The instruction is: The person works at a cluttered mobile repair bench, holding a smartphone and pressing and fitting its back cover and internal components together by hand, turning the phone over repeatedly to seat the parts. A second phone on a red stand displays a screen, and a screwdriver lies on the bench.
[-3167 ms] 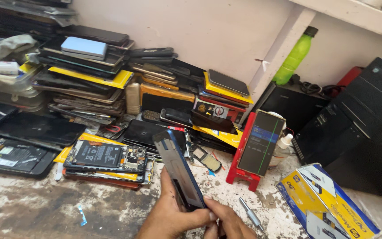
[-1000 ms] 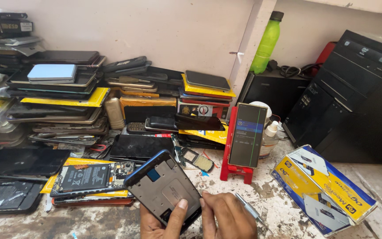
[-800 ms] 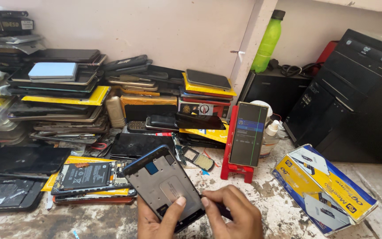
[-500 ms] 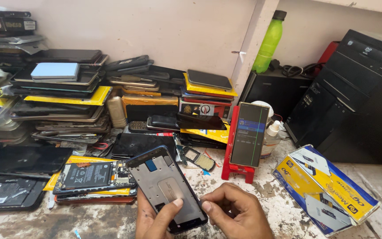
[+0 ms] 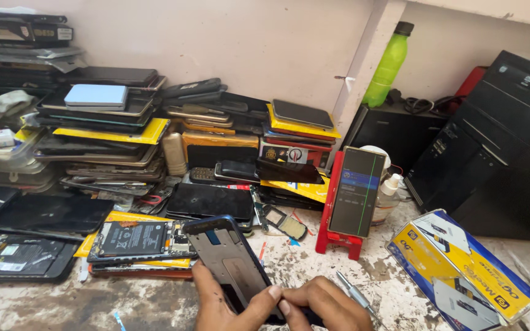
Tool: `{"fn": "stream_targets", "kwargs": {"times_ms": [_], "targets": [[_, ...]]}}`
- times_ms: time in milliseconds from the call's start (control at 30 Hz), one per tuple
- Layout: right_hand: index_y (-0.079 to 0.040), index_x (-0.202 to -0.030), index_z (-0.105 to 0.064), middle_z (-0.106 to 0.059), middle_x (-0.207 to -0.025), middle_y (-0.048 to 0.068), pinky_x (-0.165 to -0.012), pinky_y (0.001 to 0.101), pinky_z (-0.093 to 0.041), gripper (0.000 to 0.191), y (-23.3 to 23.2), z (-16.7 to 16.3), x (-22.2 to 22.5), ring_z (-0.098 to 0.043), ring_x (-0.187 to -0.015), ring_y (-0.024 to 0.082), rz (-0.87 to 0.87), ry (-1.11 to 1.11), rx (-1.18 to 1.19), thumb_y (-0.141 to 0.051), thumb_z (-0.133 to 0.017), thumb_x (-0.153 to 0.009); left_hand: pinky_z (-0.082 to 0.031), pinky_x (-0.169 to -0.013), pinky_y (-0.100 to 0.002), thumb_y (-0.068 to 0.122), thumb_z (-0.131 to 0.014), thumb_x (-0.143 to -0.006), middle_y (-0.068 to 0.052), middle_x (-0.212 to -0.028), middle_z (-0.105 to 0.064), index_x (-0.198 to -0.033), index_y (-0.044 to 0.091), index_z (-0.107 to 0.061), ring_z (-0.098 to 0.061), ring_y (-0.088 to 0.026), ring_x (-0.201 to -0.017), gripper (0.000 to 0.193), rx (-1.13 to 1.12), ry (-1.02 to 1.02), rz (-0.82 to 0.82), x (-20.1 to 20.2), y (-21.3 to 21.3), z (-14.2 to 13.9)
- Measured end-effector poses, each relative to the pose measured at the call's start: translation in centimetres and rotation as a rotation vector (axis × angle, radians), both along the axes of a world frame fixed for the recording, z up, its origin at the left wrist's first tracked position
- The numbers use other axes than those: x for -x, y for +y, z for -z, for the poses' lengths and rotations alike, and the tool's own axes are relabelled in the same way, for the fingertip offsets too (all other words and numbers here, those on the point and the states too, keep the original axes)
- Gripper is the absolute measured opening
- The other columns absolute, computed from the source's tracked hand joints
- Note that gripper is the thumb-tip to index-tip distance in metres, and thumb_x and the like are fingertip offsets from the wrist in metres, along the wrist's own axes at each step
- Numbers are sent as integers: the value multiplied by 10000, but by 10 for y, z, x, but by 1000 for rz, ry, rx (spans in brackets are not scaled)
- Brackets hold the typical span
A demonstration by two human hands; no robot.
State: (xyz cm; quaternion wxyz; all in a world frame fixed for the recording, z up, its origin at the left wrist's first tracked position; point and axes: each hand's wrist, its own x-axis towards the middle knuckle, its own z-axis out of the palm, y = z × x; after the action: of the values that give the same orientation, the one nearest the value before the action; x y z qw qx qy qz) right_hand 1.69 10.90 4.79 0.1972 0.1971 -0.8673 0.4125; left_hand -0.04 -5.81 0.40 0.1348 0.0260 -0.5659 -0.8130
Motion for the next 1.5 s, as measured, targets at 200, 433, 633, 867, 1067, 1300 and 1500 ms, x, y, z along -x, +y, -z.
{"fn": "stream_targets", "kwargs": {"times_ms": [200, 433, 633, 867, 1067, 1300, 1500], "targets": [[-63, -793, -799, -743, -674, 59, -618, 279, -606, 94, 0, 29, 6, -753, -683, 139, -52, 44, 10, -40, -845, -715, -606, -848, -378, -28, -825, -614, -187, -1081, -695, -1316, 41, -399, -727, -218, -978, 824, -39, -54, 31, -1, -11, 7], [-161, -906, -878, -757, -791, -24, -704, 234, -618, 82, 11, 22, 4, -759, -779, 98, 136, -109, -59, -169, -887, -824, -614, -855, -389, -59, -830, -612, -179, -1076, -710, -1318, 26, -410, -741, -226, -965, 825, -89, 82, -62, 3, -19, 10], [-64, -978, -804, -751, -920, 50, -737, 272, -626, 224, 1, -3, 11, -781, -856, 125, -13, -284, 346, -38, -782, -756, -617, -838, -390, -50, -853, -588, -174, -1105, -716, -1339, 47, -405, -750, -224, -955, 880, -75, 115, -66, -2, 8, 19], [-74, -943, -832, -809, -859, 52, -687, 267, -648, 219, -7, -13, 11, -804, -782, 117, 81, -175, 263, -39, -833, -727, -616, -884, -381, -21, -803, -716, -173, -1049, -821, -1313, 26, -627, -792, -223, -956, 625, -131, -76, 34, 0, 3, 40], [-52, -870, -833, -765, -821, 68, -709, 274, -649, 143, -4, -14, 9, -812, -783, 125, 103, -140, 298, -24, -837, -730, -607, -878, -384, 31, -817, -718, -167, -1012, -841, -1234, 38, -734, -797, -221, -939, 522, -156, -230, 19, -5, -2, 49], [-55, -871, -837, -804, -769, 64, -695, 271, -639, 152, -6, -22, 3, -809, -756, 131, 65, -17, 232, -22, -841, -723, -609, -860, -392, 34, -816, -702, -187, -997, -838, -1180, -1, -737, -796, -239, -910, 486, -168, -170, -75, -7, 10, 55], [-59, -864, -834, -802, -764, 63, -684, 268, -649, 159, -11, -23, 0, -776, -765, 150, 58, 20, 194, -18, -843, -710, -618, -856, -393, 85, -829, -700, -192, -987, -846, -1191, 10, -741, -811, -241, -903, 505, -96, -212, -77, -10, 10, 54]]}}
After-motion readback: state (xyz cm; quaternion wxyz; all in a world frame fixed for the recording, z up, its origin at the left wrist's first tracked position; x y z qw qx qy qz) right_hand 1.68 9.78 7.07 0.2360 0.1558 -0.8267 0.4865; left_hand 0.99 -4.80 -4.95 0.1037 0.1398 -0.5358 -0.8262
